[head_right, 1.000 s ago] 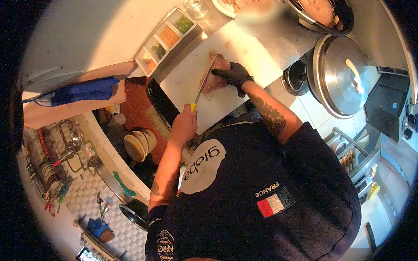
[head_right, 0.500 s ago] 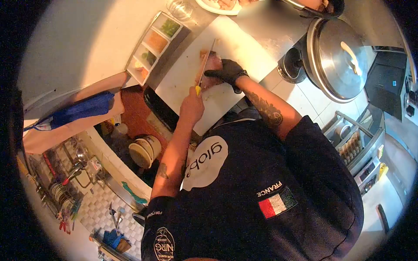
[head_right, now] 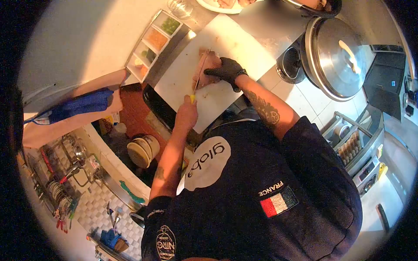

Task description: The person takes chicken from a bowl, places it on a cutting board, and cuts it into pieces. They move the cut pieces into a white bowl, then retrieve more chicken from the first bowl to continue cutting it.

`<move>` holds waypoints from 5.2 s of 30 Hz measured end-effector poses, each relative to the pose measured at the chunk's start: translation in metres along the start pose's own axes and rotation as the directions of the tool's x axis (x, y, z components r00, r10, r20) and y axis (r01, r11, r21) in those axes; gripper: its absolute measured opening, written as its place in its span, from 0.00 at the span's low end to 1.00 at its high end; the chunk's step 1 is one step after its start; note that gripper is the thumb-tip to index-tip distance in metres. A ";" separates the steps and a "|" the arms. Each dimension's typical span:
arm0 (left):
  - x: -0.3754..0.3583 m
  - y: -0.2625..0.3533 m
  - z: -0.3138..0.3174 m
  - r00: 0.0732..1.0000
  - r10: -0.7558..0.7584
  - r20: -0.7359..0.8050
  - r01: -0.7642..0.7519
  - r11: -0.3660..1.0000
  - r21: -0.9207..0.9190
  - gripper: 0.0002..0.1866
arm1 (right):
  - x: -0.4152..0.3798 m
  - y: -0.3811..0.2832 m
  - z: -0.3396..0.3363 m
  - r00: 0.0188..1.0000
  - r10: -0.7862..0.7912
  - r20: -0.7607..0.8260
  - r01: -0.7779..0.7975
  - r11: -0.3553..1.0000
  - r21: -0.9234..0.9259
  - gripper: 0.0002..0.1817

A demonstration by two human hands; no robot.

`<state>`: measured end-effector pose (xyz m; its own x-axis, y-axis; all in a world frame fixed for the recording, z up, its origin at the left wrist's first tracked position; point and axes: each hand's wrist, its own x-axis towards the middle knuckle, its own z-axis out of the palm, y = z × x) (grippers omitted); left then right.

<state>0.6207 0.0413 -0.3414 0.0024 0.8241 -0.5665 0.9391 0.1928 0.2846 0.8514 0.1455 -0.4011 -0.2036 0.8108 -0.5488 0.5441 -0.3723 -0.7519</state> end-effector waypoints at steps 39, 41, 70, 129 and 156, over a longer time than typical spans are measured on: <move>-0.030 -0.008 0.001 0.997 0.053 -0.056 -0.056 0.997 -0.046 0.15 | -0.020 0.026 0.034 0.969 -0.190 -0.159 0.240 0.880 0.411 0.41; -0.028 -0.010 0.002 0.997 0.045 -0.070 -0.048 0.998 -0.045 0.15 | -0.020 0.030 0.038 0.967 -0.195 -0.165 0.246 0.888 0.389 0.41; -0.083 -0.006 -0.025 0.999 -0.019 -0.028 0.017 0.998 -0.061 0.15 | -0.014 0.002 0.039 0.970 -0.133 -0.202 0.206 0.892 0.401 0.35; -0.086 -0.096 -0.082 0.988 0.054 -0.142 -0.070 0.991 -0.111 0.18 | 0.011 -0.027 0.025 0.521 -0.798 -0.304 0.739 0.599 -0.308 0.22; -0.146 -0.114 0.087 0.912 -0.410 0.032 0.122 0.194 -0.973 0.14 | 0.013 -0.115 -0.059 0.801 -0.283 0.528 0.077 0.923 0.378 0.31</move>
<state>0.5428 -0.1477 -0.3587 -0.3715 0.6550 -0.6580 -0.1517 0.6564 0.7390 0.8337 0.2257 -0.3002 -0.7468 0.5161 -0.4194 0.1787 -0.4517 -0.8741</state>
